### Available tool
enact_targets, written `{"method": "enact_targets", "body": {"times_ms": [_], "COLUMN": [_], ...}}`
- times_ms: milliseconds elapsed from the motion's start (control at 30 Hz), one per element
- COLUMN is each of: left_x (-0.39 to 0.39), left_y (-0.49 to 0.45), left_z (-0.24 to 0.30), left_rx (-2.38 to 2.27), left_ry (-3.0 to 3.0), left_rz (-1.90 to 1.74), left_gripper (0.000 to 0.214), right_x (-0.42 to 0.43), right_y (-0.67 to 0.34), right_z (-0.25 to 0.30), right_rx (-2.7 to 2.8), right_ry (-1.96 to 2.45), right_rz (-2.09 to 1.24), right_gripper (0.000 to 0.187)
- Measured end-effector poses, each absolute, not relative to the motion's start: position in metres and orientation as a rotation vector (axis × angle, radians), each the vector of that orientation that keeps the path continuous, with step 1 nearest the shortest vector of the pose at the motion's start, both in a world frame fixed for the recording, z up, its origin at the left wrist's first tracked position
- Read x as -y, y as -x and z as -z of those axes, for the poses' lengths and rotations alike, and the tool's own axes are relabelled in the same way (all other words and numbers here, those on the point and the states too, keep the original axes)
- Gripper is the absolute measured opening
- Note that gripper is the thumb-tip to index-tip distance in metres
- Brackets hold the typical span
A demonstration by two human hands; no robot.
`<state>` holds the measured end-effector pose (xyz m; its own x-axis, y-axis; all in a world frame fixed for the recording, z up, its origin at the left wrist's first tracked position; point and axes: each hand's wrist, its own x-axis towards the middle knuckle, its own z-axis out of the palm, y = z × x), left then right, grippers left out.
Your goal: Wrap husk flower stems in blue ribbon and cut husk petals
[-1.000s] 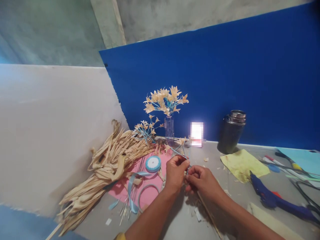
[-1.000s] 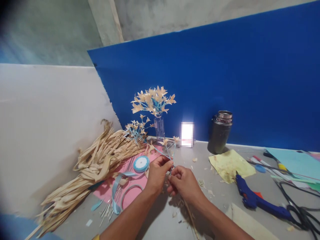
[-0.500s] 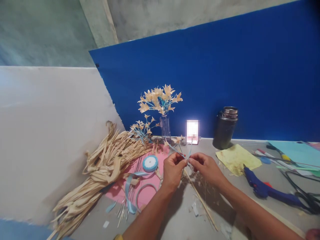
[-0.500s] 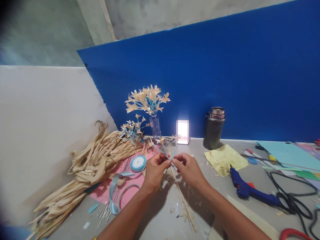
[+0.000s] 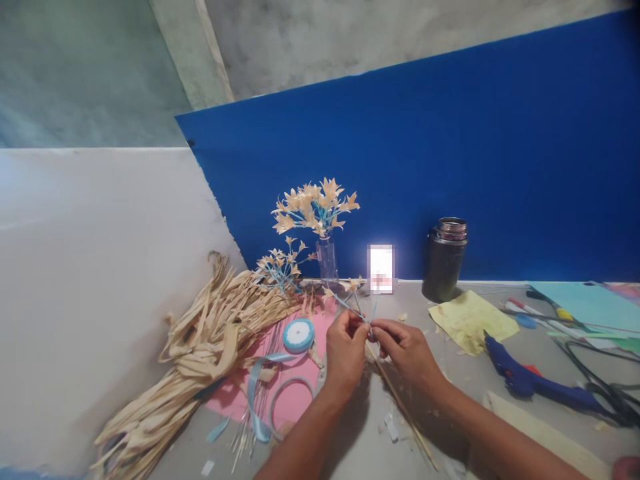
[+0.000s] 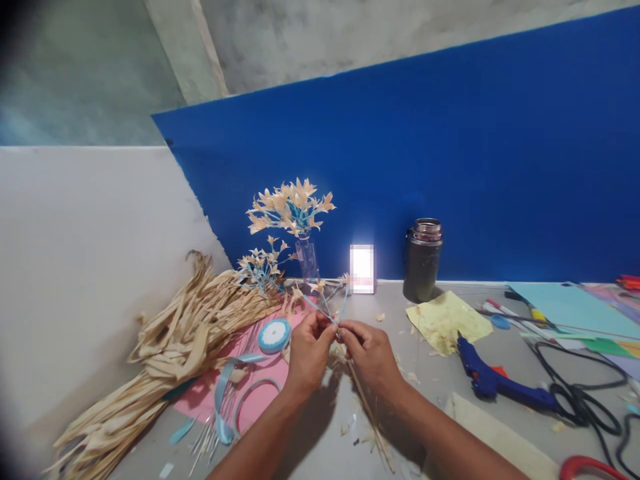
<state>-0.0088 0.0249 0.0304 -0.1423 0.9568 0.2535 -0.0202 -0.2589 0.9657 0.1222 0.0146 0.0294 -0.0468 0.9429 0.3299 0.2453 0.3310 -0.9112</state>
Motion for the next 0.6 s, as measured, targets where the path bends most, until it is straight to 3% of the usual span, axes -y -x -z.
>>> {"method": "enact_targets", "body": {"times_ms": [233, 600], "left_x": [-0.022, -0.03], "left_y": [0.006, 0.009], "left_z": [-0.031, -0.032], "left_rx": [-1.138, -1.048], "left_ry": [-1.346, -1.228], "left_rz": [-1.462, -1.45], "left_gripper": [0.013, 0.017], "right_x": [-0.026, -0.02], "right_y": [-0.126, -0.125], "right_z": [-0.025, -0.028], "right_rx": [1.381, 1.416], "right_ry": [1.077, 1.065], "right_rz": [-1.145, -0.997], "right_gripper": [0.03, 0.023]}}
